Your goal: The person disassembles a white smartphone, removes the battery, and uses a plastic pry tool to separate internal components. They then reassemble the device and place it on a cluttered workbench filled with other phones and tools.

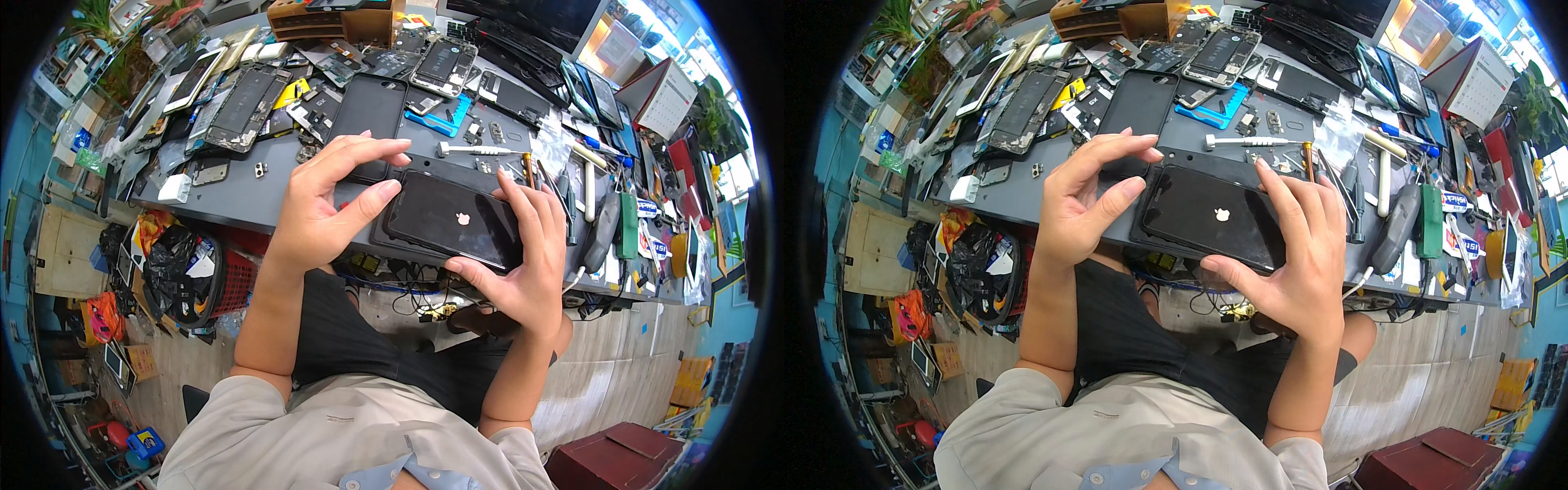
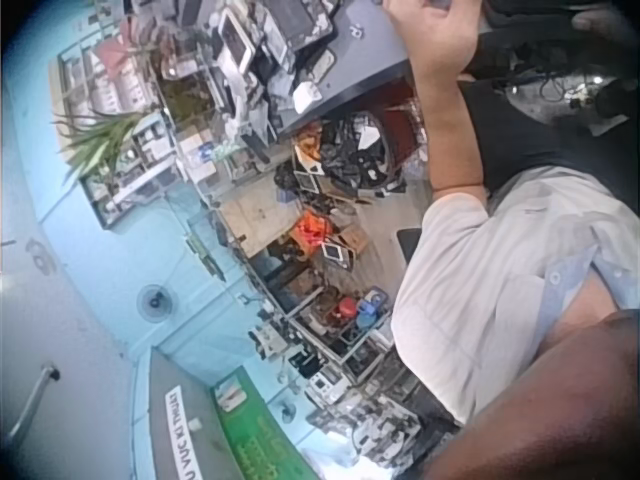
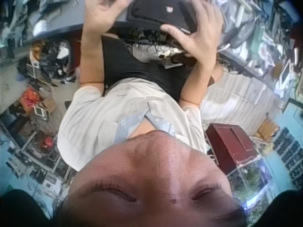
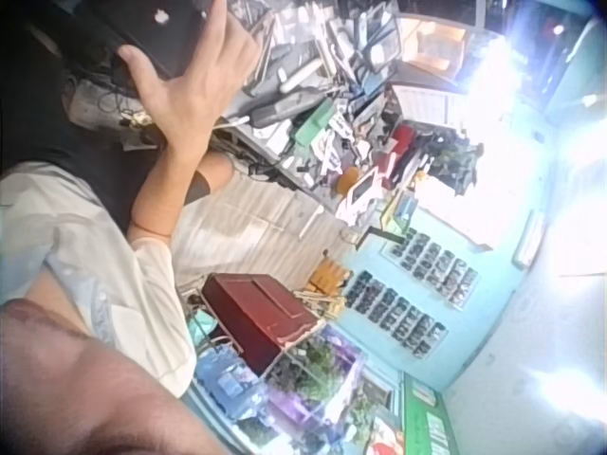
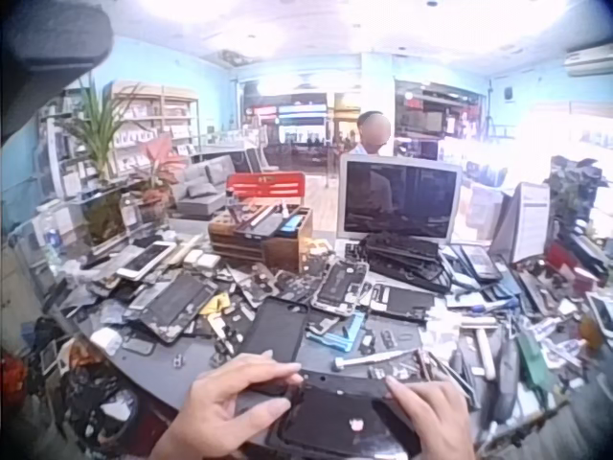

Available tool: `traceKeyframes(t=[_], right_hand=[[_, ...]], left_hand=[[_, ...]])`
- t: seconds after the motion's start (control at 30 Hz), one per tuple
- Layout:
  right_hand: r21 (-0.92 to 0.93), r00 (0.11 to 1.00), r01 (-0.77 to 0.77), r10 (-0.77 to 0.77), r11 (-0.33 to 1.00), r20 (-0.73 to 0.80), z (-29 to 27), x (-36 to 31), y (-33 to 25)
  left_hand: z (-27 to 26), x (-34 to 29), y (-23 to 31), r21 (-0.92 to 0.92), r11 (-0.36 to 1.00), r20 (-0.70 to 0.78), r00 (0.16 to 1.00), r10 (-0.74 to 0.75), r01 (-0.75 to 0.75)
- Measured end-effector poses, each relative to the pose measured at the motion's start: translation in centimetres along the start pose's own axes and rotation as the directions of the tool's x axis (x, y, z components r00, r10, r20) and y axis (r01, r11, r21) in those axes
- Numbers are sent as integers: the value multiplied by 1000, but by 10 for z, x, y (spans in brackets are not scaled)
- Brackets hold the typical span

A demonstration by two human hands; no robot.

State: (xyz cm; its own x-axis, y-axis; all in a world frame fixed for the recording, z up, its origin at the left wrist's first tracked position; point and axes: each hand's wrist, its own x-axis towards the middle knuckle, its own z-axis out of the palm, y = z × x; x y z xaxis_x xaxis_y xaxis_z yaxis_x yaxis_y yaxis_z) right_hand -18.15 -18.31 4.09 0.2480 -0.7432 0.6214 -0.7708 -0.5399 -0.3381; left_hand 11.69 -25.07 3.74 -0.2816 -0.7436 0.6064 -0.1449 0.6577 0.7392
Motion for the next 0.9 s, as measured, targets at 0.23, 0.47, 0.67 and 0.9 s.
traceKeyframes(t=[0.23, 0.47, 0.67, 0.9], right_hand=[[6, 1000, 1, -1, 1000, -10, 1, 0, 0], [8, 1000, 16, -16, 1000, -9, 0, 1, 1], [5, 1000, 3, -3, 1000, -11, 0, -2, 1], [-111, 996, 86, -89, 990, -20, -8, -3, -16]], left_hand=[[0, 0, 0, 0, 1000, -3, 1000, -1, 1], [0, 0, 0, 3, 1000, 3, 1000, 6, -6], [-4, 3, 5, 120, 989, 192, 979, 66, -90], [1, 6, 8, 224, 963, 334, 940, 66, -147]])
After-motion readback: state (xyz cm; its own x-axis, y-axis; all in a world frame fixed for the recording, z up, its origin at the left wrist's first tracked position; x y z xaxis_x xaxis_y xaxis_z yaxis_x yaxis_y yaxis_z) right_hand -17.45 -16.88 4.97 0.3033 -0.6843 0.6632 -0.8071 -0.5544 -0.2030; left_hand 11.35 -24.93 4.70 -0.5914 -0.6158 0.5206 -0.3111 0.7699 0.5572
